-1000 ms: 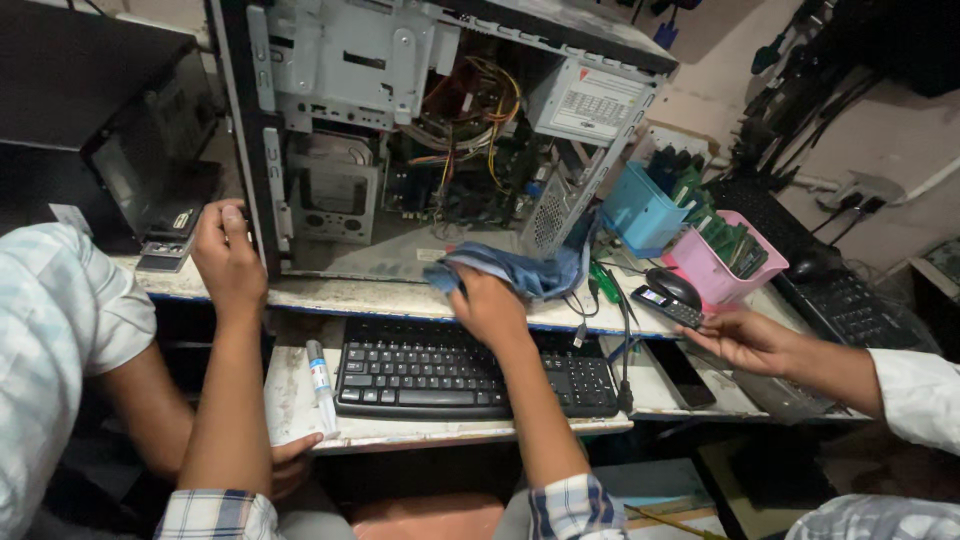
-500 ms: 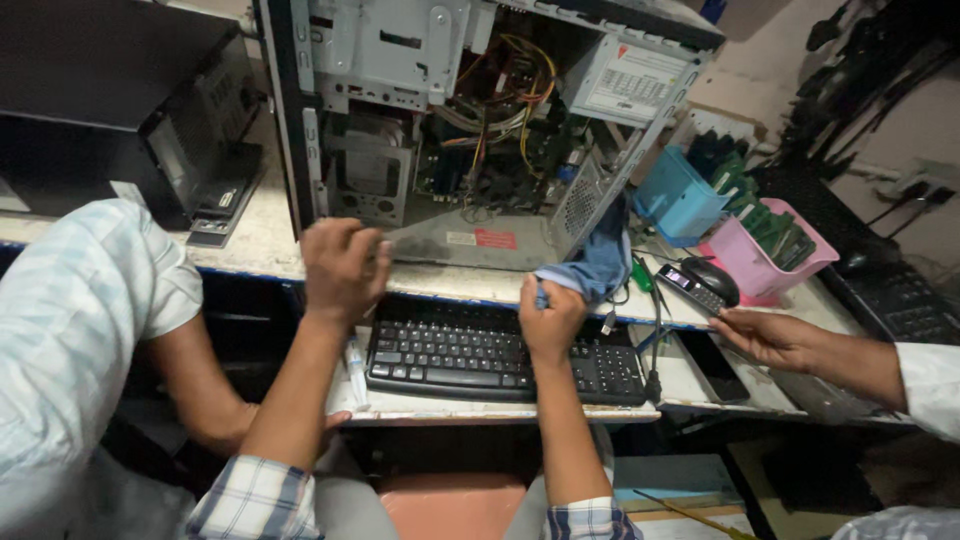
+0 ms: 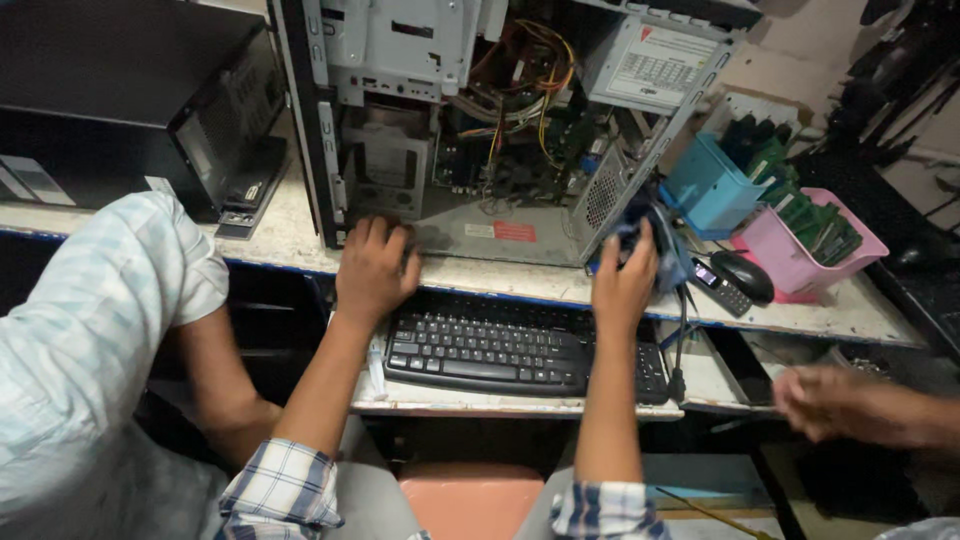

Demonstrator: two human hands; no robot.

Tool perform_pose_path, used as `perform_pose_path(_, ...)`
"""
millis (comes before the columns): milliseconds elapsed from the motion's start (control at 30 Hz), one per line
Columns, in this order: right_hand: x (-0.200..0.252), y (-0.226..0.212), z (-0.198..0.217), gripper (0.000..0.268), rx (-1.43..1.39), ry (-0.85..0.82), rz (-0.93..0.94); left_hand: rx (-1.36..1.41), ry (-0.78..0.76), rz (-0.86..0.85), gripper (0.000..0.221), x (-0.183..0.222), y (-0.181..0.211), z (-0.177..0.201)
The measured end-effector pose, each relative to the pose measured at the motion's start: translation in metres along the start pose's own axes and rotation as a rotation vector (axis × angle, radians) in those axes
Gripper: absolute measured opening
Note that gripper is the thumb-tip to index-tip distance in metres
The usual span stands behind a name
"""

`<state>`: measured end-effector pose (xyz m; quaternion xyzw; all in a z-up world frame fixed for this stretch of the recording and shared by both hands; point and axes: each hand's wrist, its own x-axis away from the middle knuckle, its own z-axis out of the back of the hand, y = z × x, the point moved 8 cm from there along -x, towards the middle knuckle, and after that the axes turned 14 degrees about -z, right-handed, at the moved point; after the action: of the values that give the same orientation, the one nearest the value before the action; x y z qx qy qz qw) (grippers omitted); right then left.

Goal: The person cleans the interior of an open desktop computer case using a cloth. They wipe the bottom panel and various internal components while another person assists by holding the case steady.

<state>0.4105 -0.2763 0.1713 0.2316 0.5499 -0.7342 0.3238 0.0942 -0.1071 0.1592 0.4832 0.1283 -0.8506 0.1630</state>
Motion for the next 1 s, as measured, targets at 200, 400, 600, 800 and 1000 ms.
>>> perform_pose_path(200, -0.036, 0.011, -0.003, 0.036, -0.007, -0.032, -0.336, -0.007, 0.017, -0.022, 0.032, -0.001, 0.003, 0.003)
perform_pose_path(400, -0.013, -0.02, -0.036, 0.057, 0.093, 0.062, 0.312, -0.016, 0.015, -0.02, 0.026, 0.0, 0.003, 0.001)
perform_pose_path(600, -0.02, 0.013, -0.056, 0.039, 0.118, -0.21, 0.095, 0.009, 0.03, -0.024, 0.021, 0.005, 0.001, -0.001)
perform_pose_path(800, -0.022, 0.014, -0.057, 0.031, 0.067, -0.305, -0.008, -0.186, 0.107, -0.039, 0.028, 0.009, 0.004, 0.008)
perform_pose_path(1000, -0.022, 0.005, -0.049, 0.034, 0.007, -0.322, -0.027, -0.281, 0.103, -0.109, 0.049, -0.025, 0.013, 0.038)
